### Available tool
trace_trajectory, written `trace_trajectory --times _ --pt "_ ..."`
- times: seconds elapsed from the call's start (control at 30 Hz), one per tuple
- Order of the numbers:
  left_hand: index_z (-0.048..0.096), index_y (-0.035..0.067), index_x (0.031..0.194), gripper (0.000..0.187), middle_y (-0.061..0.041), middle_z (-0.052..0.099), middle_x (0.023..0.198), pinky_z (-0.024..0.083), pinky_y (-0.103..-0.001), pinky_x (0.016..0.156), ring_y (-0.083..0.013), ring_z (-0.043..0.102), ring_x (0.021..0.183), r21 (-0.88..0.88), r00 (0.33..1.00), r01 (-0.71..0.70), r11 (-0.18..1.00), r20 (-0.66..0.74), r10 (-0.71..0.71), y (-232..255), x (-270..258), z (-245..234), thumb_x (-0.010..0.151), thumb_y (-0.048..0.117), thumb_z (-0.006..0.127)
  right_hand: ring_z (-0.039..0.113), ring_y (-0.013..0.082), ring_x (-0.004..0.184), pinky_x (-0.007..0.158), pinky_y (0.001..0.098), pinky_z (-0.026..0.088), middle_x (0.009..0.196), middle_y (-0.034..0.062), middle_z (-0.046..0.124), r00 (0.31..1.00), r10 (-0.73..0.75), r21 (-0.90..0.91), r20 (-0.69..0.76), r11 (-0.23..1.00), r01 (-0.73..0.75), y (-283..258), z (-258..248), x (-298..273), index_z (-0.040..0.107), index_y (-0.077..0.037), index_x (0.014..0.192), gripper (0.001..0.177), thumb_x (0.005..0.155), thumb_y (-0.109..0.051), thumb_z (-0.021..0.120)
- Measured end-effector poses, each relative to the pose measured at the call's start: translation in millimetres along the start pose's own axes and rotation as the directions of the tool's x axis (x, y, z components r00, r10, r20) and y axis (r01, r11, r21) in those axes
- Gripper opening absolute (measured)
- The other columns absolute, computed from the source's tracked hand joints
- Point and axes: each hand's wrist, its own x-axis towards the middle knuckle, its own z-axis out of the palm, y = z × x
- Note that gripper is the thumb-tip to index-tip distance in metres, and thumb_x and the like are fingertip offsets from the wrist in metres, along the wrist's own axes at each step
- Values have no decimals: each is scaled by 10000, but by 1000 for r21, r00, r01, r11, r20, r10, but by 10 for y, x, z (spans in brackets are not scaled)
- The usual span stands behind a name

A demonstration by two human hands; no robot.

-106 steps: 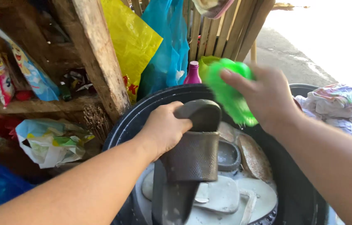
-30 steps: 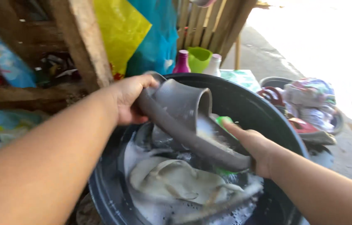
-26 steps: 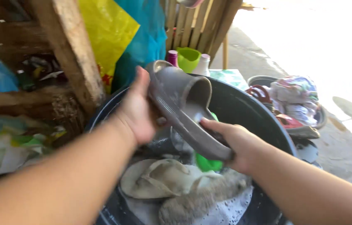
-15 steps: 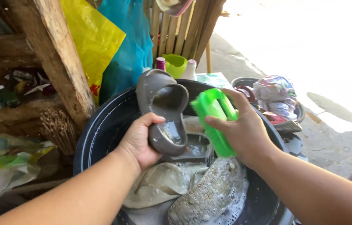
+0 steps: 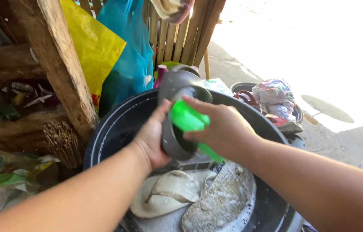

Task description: Wash various types of footwear including sandals and flip-flops in a basin with soapy water and a brush.

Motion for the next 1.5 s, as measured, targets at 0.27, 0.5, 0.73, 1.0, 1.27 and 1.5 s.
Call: trace_trajectory --times 0.27,0.5,0.73,1.0,1.27,1.5 --pt "630 173 1327 602 -89 709 1227 511 -500 1003 -283 665 1106 63 996 -91 994 -8 92 54 -21 52 905 597 566 724 296 695 743 403 556 784 145 727 993 -79 -53 85 995 84 188 -23 155 452 -574 1470 822 753 -452 836" --pt "646 175 1276 542 -84 737 1139 535 -502 951 -275 694 1028 69 987 -59 996 -143 68 28 -126 31 874 536 609 724 320 895 768 462 541 966 129 750 995 -50 -265 -84 964 26 185 184 204 387 -558 1491 817 812 -437 826" --pt "662 88 1259 568 -116 752 1129 564 -454 940 -262 720 995 100 983 -57 993 -170 74 6 -480 -241 888 511 579 616 331 1176 960 516 500 1430 259 592 655 -693 293 -302 586 755 1238 421 130 462 -214 1580 887 795 -115 862" --pt "636 101 1309 535 -129 752 1139 571 -421 949 -255 722 1021 200 996 84 976 -28 -80 -168 -522 -46 828 333 613 543 192 932 814 369 447 1112 43 663 870 291 892 398 101 -442 1470 488 742 691 -249 1343 547 899 -561 762" --pt "691 103 1284 568 -98 772 1095 591 -387 836 -207 731 951 566 939 76 821 -317 131 -238 -371 329 779 346 783 594 194 837 762 403 469 931 15 692 849 329 794 413 326 -513 1109 817 550 743 -196 1096 270 861 -326 764" --pt "780 46 1126 395 -121 802 996 582 -375 790 -215 744 849 724 727 40 688 -493 477 -347 -245 39 764 198 819 605 231 882 825 467 501 1063 27 684 849 371 638 376 561 -527 1044 512 489 586 -475 1350 456 930 -410 751"
